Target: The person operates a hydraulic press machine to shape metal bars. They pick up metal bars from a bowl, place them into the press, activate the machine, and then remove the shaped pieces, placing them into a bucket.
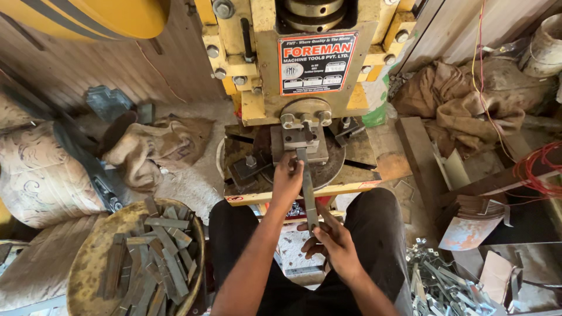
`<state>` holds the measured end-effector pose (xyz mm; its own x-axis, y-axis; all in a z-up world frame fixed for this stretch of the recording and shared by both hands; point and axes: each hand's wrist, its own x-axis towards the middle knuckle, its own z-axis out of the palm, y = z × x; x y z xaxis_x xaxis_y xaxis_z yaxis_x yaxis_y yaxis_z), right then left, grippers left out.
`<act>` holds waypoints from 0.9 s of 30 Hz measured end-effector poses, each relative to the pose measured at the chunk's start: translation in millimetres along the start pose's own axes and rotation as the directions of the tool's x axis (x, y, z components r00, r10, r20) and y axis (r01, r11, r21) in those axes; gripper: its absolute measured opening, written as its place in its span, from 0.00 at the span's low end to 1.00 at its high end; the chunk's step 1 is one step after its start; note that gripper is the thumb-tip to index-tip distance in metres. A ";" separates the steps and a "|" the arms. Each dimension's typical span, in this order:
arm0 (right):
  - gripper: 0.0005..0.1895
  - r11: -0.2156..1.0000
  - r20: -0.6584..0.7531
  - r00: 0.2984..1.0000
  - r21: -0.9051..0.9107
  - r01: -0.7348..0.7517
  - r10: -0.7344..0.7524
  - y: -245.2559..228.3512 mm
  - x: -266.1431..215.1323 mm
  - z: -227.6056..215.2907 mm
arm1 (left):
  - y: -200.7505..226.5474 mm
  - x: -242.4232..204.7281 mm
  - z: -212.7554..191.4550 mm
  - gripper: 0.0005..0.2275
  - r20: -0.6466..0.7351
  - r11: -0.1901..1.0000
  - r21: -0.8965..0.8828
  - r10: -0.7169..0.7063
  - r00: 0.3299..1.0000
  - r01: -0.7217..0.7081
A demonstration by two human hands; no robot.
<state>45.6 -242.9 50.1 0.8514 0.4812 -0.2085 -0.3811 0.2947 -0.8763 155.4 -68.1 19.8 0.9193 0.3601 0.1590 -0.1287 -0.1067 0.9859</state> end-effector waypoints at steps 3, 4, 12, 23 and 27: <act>0.37 1.000 0.000 1.000 0.018 0.002 -0.002 -3.2 1.6 3.3 | 4.2 2.3 -1.8 0.09 0.012 0.997 0.017 -0.070 0.997 0.070; 0.36 1.000 -0.005 1.000 0.024 0.000 0.000 -3.3 1.5 4.1 | 3.9 3.1 -2.0 0.09 0.017 0.998 0.005 -0.068 0.998 0.068; 0.36 1.000 -0.010 1.000 0.011 0.002 -0.002 -6.1 -1.7 9.6 | -1.4 3.3 -1.0 0.08 0.010 0.999 -0.023 -0.027 1.000 0.027; 0.35 0.999 -0.003 1.000 0.038 -0.009 0.009 -18.2 -4.5 17.7 | -18.6 6.8 7.7 0.11 -0.029 1.000 0.023 -0.011 1.000 0.012; 0.35 0.999 -0.012 1.000 0.035 -0.023 0.023 -15.8 0.1 14.0 | -25.3 0.6 15.6 0.12 -0.085 0.999 0.050 0.009 0.996 -0.005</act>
<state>46.6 -236.0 70.1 0.8465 0.4783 -0.2337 -0.4128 0.3126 -0.8555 165.0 -79.6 -5.8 0.8831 0.4366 0.1718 -0.1143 -0.1550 0.9813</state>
